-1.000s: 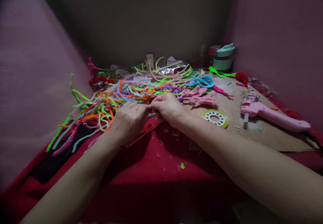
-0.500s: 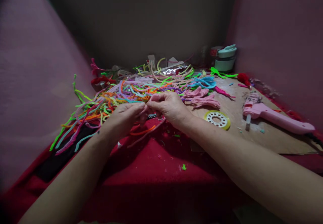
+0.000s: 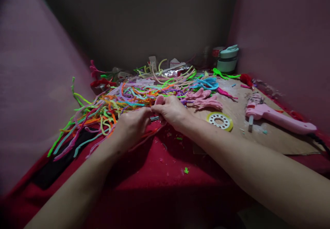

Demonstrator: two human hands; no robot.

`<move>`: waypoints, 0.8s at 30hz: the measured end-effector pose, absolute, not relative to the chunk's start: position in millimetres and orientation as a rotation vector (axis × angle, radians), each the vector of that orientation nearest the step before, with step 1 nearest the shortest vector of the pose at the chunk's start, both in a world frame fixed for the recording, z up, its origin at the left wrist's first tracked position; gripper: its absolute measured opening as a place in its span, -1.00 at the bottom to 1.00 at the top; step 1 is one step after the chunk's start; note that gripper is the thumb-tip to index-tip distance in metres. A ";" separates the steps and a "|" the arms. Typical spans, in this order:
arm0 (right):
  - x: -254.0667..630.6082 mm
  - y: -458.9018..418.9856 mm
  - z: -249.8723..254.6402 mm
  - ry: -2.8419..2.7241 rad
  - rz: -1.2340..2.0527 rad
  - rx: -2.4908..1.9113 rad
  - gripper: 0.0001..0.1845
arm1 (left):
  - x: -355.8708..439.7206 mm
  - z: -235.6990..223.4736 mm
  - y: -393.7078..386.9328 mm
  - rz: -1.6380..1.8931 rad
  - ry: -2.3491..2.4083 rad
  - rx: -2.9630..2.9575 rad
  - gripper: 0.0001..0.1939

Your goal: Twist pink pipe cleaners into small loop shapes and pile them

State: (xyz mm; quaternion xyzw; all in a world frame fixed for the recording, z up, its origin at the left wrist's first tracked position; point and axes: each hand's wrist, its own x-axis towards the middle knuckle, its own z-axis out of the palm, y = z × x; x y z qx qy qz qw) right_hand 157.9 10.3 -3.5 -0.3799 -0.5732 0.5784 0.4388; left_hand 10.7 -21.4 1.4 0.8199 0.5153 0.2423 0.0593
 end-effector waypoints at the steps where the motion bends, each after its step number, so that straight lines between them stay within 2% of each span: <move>1: 157.3 11.0 -4.4 -1.394 1.450 -0.972 -0.77 | 13.3 -1.2 -21.8 0.671 1.687 2.657 -0.80; 3: 156.4 12.3 -6.3 -1.354 1.447 -0.984 -0.76 | 16.7 -5.3 -22.2 0.527 1.853 2.804 -0.78; 5: 156.0 13.3 -8.1 -1.359 1.422 -0.960 -0.76 | 17.7 -6.9 -22.0 0.536 1.885 2.740 -0.78; 10: 156.8 15.3 -12.8 -1.384 1.448 -0.820 -0.84 | 18.6 -0.5 -22.4 0.844 1.557 2.194 -0.77; 17: 156.6 13.9 -17.1 -1.350 1.464 -0.790 -0.80 | 24.3 6.9 -23.5 0.848 1.330 1.593 -0.75; 21: 153.9 13.3 -22.0 -1.408 1.384 -0.773 -0.81 | 25.6 2.1 -22.5 0.744 1.371 1.571 -0.73; 24: 151.9 14.7 -24.6 -1.386 1.363 -0.798 -0.86 | 25.4 -3.0 -23.2 0.807 1.513 1.825 -0.71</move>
